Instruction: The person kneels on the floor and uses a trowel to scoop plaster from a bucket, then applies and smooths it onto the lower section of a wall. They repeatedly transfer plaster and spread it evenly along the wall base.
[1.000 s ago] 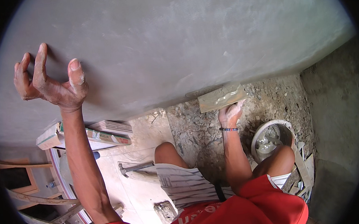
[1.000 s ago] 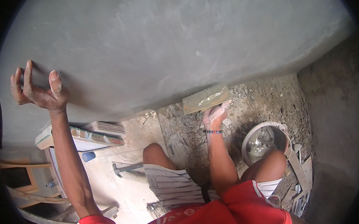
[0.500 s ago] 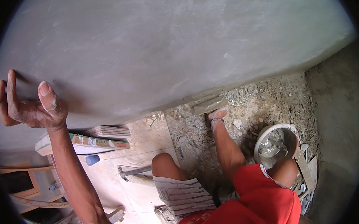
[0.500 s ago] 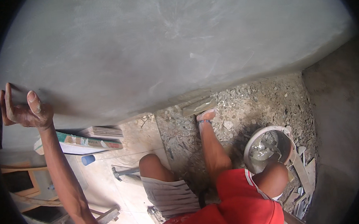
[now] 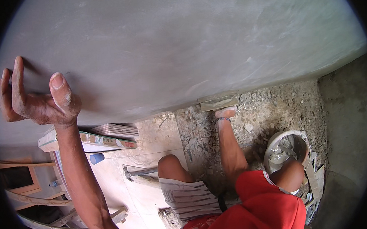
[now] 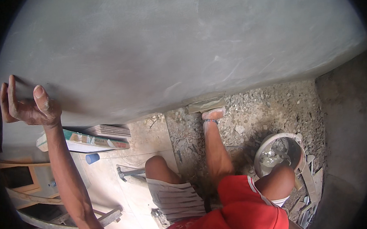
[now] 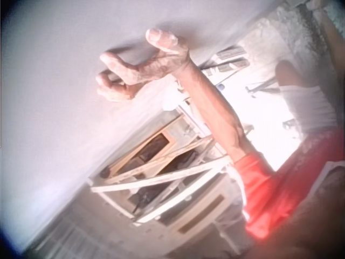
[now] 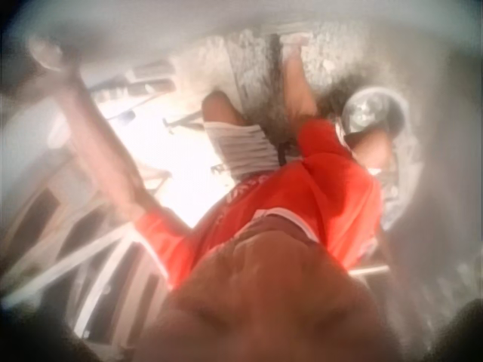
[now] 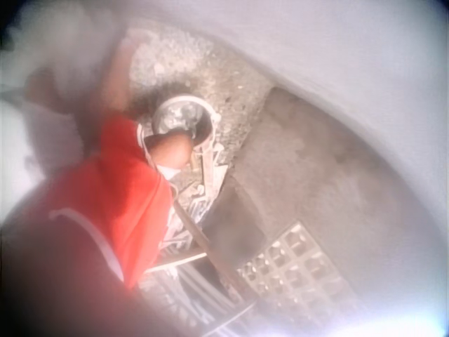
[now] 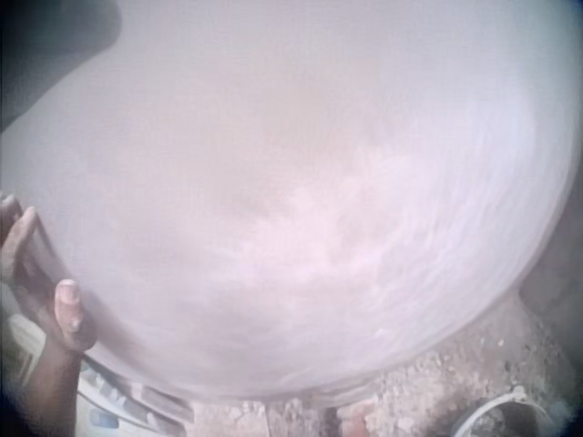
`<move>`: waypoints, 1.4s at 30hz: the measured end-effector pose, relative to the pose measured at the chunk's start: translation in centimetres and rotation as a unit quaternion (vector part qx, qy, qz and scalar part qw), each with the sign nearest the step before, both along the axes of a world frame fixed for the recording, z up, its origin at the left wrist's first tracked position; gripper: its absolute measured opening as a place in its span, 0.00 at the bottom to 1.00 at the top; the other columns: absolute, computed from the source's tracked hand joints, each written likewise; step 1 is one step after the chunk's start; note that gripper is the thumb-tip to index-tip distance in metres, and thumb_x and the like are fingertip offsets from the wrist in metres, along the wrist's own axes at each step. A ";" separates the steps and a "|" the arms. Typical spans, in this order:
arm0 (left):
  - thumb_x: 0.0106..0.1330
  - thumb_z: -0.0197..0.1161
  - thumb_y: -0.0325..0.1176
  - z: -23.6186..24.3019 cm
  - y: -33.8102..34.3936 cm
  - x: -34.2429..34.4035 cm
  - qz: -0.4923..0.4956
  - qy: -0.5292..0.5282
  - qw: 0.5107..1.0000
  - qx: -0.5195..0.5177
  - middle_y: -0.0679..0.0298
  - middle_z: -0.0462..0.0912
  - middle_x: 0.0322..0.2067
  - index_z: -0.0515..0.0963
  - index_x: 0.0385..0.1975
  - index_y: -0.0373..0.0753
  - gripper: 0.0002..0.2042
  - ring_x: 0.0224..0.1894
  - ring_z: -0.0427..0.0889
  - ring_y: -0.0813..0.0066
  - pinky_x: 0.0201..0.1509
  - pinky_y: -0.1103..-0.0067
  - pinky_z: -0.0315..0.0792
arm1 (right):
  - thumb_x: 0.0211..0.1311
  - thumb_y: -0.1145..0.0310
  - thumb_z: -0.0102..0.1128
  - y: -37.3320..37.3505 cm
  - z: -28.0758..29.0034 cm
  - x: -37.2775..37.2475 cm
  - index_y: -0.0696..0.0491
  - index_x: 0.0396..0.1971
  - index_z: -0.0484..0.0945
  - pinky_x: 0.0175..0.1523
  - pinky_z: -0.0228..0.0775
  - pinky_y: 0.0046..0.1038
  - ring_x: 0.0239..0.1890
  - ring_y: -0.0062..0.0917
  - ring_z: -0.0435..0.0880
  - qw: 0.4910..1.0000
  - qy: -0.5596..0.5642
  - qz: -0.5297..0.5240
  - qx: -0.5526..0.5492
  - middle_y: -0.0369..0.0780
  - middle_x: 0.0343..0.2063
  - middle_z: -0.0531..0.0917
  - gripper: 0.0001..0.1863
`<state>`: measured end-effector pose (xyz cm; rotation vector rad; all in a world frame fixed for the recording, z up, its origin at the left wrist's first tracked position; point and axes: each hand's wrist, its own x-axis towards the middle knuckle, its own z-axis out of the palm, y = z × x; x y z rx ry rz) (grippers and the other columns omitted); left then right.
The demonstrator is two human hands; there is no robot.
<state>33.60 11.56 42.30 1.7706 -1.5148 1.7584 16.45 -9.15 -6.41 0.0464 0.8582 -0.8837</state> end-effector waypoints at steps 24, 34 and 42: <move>0.61 0.59 0.43 -0.4 -0.6 -0.4 -0.006 0.021 1.000 -0.013 0.61 0.55 0.51 0.68 0.52 0.39 0.22 0.62 0.51 0.70 0.64 0.75 0.57 | 0.66 0.47 0.40 -2.4 4.4 -10.3 0.47 0.57 0.67 0.59 0.65 0.42 0.54 0.34 0.71 0.999 0.001 -0.015 -0.045 0.37 0.54 0.72 0.27; 0.59 0.58 0.42 0.2 -0.3 -0.1 0.014 -0.016 1.000 0.008 0.60 0.56 0.50 0.70 0.49 0.35 0.22 0.60 0.54 0.72 0.61 0.75 0.58 | 0.67 0.51 0.36 -4.0 -1.8 -6.5 0.49 0.58 0.67 0.61 0.63 0.42 0.56 0.36 0.70 0.997 0.061 0.023 0.033 0.39 0.57 0.70 0.26; 0.58 0.59 0.39 0.2 0.0 0.4 0.010 -0.022 0.999 0.025 0.60 0.57 0.50 0.66 0.49 0.36 0.21 0.57 0.56 0.73 0.60 0.76 0.58 | 0.67 0.52 0.32 -4.8 -3.6 -3.0 0.53 0.57 0.68 0.61 0.63 0.45 0.56 0.39 0.69 0.997 0.076 -0.001 0.026 0.43 0.57 0.70 0.28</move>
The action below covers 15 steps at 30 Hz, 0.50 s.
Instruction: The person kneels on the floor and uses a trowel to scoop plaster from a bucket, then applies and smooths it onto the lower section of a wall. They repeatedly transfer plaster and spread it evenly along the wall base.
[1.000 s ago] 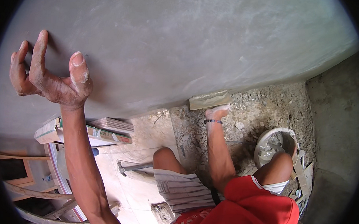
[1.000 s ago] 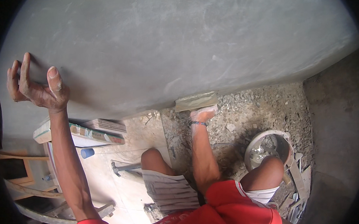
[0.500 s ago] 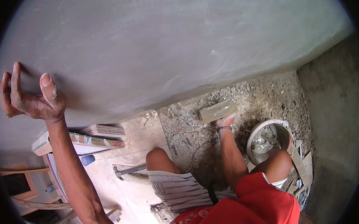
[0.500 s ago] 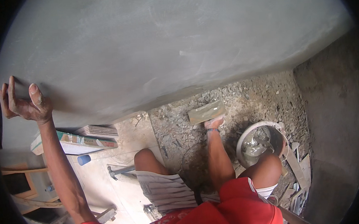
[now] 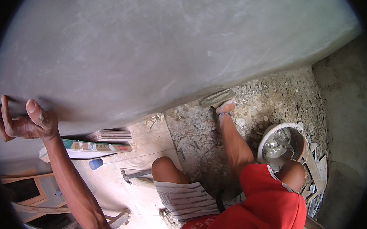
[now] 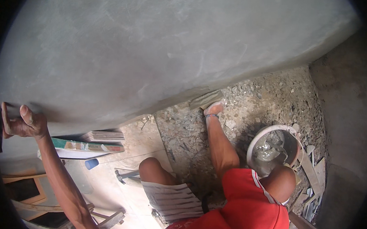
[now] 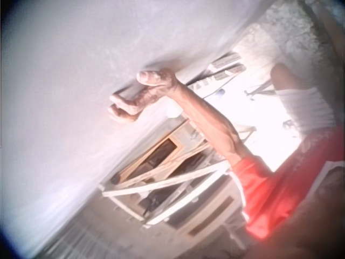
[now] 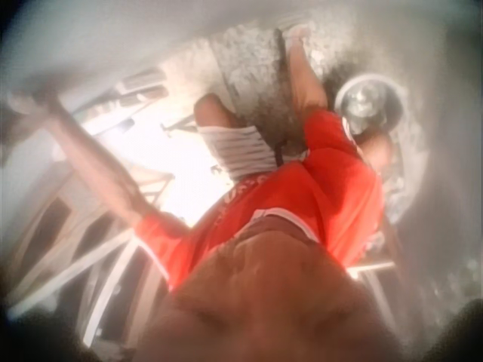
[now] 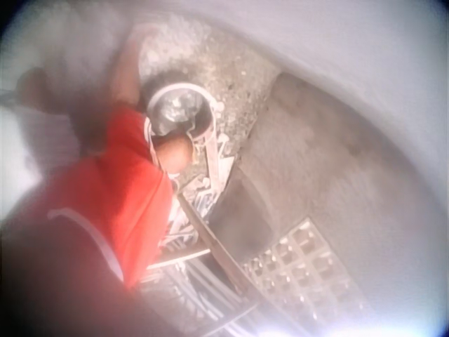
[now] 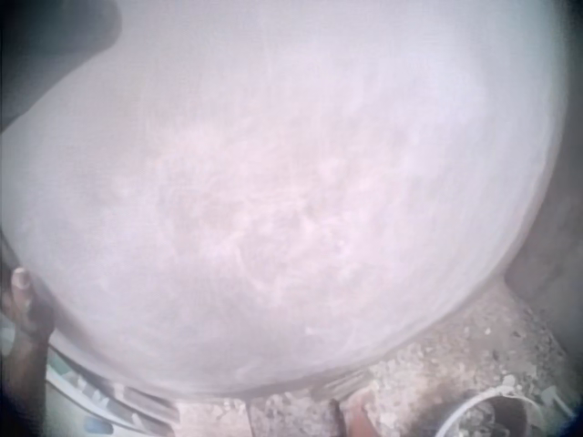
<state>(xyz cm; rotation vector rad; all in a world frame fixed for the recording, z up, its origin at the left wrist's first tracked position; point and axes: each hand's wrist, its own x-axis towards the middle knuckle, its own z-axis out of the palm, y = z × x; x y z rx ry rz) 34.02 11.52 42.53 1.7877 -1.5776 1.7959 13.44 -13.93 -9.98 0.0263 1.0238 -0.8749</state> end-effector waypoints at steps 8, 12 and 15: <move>0.58 0.60 0.41 -0.3 -0.5 0.0 -0.038 0.030 0.999 -0.006 0.60 0.57 0.50 0.67 0.49 0.36 0.22 0.57 0.56 0.74 0.59 0.77 0.61 | 0.68 0.47 0.30 -0.6 -1.3 1.2 0.54 0.61 0.63 0.66 0.55 0.40 0.61 0.36 0.64 1.000 -0.024 -0.001 -0.013 0.42 0.62 0.65 0.31; 0.58 0.59 0.42 0.0 0.3 -0.2 0.001 0.011 1.000 -0.006 0.60 0.57 0.50 0.69 0.49 0.35 0.23 0.57 0.56 0.73 0.59 0.77 0.61 | 0.69 0.45 0.26 -0.5 2.8 1.9 0.56 0.63 0.59 0.68 0.49 0.39 0.63 0.37 0.61 1.000 -0.019 0.001 -0.003 0.44 0.64 0.61 0.34; 0.58 0.59 0.42 -0.4 0.2 -0.1 -0.009 0.040 0.999 -0.020 0.60 0.57 0.50 0.69 0.50 0.35 0.23 0.57 0.55 0.73 0.59 0.77 0.61 | 0.68 0.44 0.24 -1.1 5.1 1.7 0.57 0.65 0.55 0.69 0.46 0.39 0.65 0.37 0.58 1.000 0.005 0.003 -0.031 0.44 0.65 0.58 0.36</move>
